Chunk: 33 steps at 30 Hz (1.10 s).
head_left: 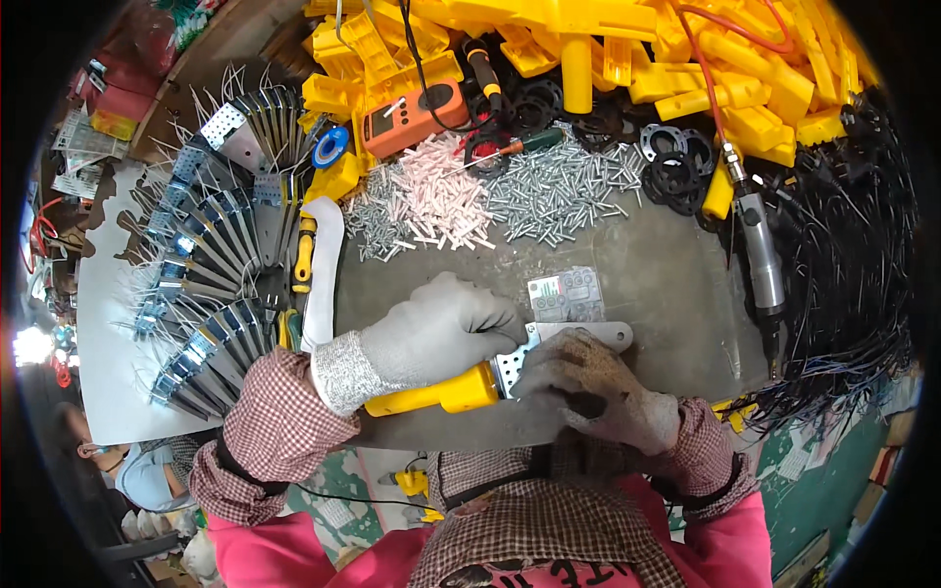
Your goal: Assembling yellow plastic and metal components for an electronic device, including screwing and soldering wires.
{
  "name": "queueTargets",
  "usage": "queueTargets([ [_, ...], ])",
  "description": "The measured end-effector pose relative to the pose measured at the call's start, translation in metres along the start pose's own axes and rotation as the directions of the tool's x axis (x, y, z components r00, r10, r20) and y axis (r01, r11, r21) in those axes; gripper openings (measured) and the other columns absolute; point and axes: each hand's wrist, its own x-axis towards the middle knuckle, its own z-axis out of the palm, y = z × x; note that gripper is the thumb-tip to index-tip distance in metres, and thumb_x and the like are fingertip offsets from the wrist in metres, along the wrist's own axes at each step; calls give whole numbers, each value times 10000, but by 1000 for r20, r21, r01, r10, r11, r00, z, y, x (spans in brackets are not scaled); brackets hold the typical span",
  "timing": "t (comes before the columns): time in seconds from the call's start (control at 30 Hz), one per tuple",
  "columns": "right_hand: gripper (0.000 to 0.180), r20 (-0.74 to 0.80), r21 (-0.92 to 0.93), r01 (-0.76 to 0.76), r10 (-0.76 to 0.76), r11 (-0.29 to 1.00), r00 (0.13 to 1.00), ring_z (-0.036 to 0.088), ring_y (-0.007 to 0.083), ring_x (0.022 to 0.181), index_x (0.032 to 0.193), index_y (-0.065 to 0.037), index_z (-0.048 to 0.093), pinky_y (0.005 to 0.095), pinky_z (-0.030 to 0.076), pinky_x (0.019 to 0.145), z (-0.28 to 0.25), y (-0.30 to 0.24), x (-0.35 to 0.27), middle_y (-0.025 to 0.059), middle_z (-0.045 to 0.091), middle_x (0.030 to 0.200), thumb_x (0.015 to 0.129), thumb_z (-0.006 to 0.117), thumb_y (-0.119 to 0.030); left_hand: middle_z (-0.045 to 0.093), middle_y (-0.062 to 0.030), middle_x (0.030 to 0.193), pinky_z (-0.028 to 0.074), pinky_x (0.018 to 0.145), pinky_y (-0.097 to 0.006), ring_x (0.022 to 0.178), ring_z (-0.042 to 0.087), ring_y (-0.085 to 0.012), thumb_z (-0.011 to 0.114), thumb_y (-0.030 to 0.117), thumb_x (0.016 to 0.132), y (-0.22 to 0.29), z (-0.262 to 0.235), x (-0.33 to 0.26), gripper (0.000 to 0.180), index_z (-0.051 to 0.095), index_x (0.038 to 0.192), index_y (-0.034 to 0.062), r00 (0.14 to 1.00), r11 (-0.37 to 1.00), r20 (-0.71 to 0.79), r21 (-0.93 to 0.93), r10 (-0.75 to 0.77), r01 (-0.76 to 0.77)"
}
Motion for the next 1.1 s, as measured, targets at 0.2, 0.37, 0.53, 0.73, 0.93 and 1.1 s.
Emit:
queueTargets([
  [0.2, 429, 72, -112, 104, -96, 988, 993, 586, 266, 1108, 1129, -133, 650, 440, 439, 996, 6, 9, 1, 58, 629, 1123, 716, 693, -24, 730, -104, 876, 538, 770, -352, 825, 707, -259, 687, 160, 866, -10, -9, 9, 146, 740, 983, 91, 959, 999, 279, -6, 40, -39],
  [0.37, 345, -9, -84, 74, -75, 994, 997, 610, 255, 1059, 1092, -130, 663, 416, 460, 965, 10, 9, 3, 32, 653, 1045, 762, 696, -35, 706, -84, 882, 521, 786, -340, 858, 680, -224, 693, 99, 847, -4, -18, 18, 158, 735, 997, 70, 924, 997, 377, -13, -64, 74],
  [0.53, 285, -83, -58, 64, -69, 996, 994, 632, 251, 993, 1054, -124, 674, 394, 496, 909, 10, 6, 6, 37, 660, 999, 788, 725, -38, 640, -81, 850, 500, 771, -334, 849, 637, -233, 692, 73, 838, -11, -16, 15, 138, 723, 968, 39, 920, 1000, 392, -21, 7, 1],
  [0.73, 255, -133, -106, 66, -79, 992, 988, 634, 257, 946, 1003, -110, 662, 399, 505, 857, 16, 7, 6, 61, 640, 946, 776, 734, -19, 584, -70, 1051, 332, 1083, -509, 1140, 538, -259, 753, 402, 775, -1, -5, -11, 324, 701, 965, 145, 959, 890, 232, 387, 161, -243],
  [0.93, 190, -88, -239, -37, 16, 970, 996, 605, 278, 909, 959, -86, 627, 411, 478, 825, 22, -1, 17, 82, 602, 912, 785, 689, -40, 592, -53, 1117, 293, 1126, -567, 1124, 538, -267, 848, 470, 623, -15, 37, -35, 611, 587, 1061, 134, 948, 818, -86, 533, 306, -215],
  [1.1, 179, -30, -344, -27, 17, 938, 999, 591, 298, 950, 997, -65, 610, 442, 471, 844, 19, -16, 20, 103, 596, 938, 820, 637, -76, 596, -62, 1122, 316, 1108, -569, 1094, 551, -266, 837, 428, 632, -16, 43, -36, 574, 590, 1051, 124, 920, 821, -181, 533, 346, -204],
])
